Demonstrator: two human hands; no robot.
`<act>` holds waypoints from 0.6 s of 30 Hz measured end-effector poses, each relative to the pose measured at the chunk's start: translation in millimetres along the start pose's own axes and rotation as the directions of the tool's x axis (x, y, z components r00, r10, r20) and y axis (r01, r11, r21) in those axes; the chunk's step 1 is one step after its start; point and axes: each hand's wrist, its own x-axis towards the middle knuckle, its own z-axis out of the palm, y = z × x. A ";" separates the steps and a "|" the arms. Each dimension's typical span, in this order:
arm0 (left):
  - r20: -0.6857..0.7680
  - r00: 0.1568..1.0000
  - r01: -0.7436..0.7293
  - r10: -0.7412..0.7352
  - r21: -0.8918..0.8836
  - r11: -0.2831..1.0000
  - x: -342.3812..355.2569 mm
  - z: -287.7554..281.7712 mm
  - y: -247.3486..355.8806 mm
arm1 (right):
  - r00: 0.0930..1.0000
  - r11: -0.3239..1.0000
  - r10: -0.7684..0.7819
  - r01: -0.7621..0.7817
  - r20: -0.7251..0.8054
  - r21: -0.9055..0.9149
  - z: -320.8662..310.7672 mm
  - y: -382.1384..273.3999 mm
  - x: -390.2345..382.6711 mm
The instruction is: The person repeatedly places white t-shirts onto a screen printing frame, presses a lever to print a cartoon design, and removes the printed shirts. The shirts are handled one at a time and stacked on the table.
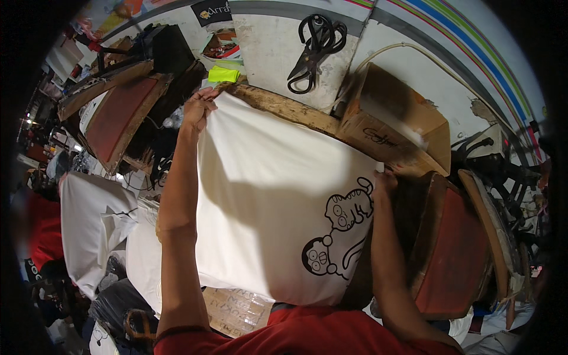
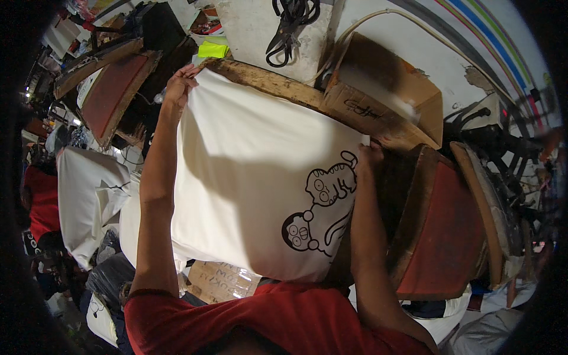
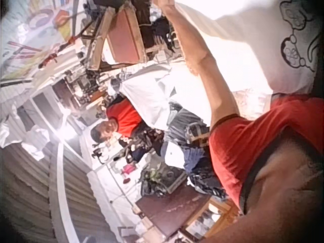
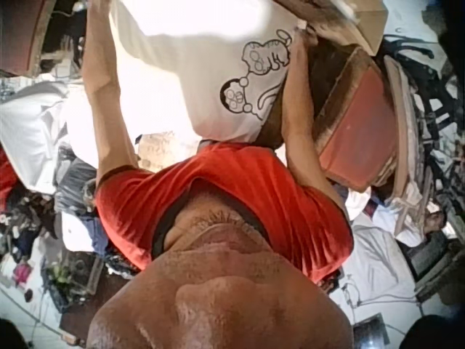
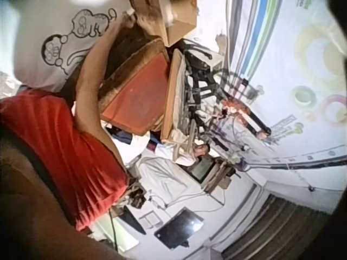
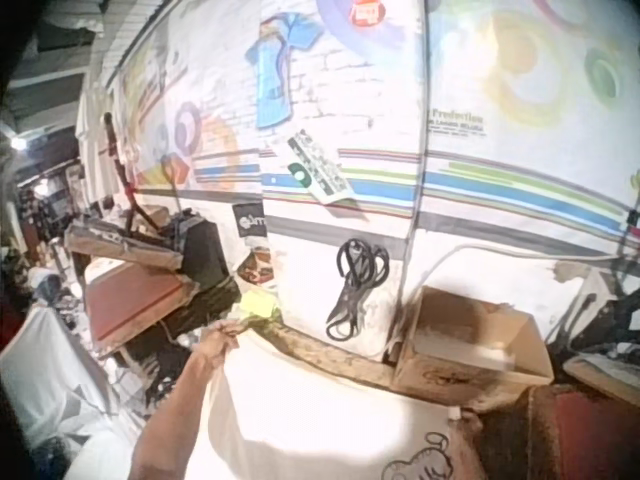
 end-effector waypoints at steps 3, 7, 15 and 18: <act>-0.066 0.989 -0.071 0.134 0.587 0.807 -3.4 4.6 2.3 | 0.999 0.997 -0.005 0.007 0.032 -0.072 -2.8 -1.2 0.7; 0.163 0.680 -0.225 0.715 0.974 -0.008 -49.8 46.2 -9.8 | 0.918 0.887 -0.394 0.366 -0.049 -0.282 4.3 0.2 -16.0; 0.243 0.968 -0.250 -0.062 0.918 -0.309 -136.4 77.8 -64.9 | 0.764 0.332 -0.450 0.624 0.463 -0.707 33.9 27.4 -68.2; 0.149 0.980 -0.174 -0.131 0.960 -0.217 -148.8 92.2 -40.1 | 0.802 0.385 -0.343 0.595 0.489 -0.706 32.7 29.3 -61.8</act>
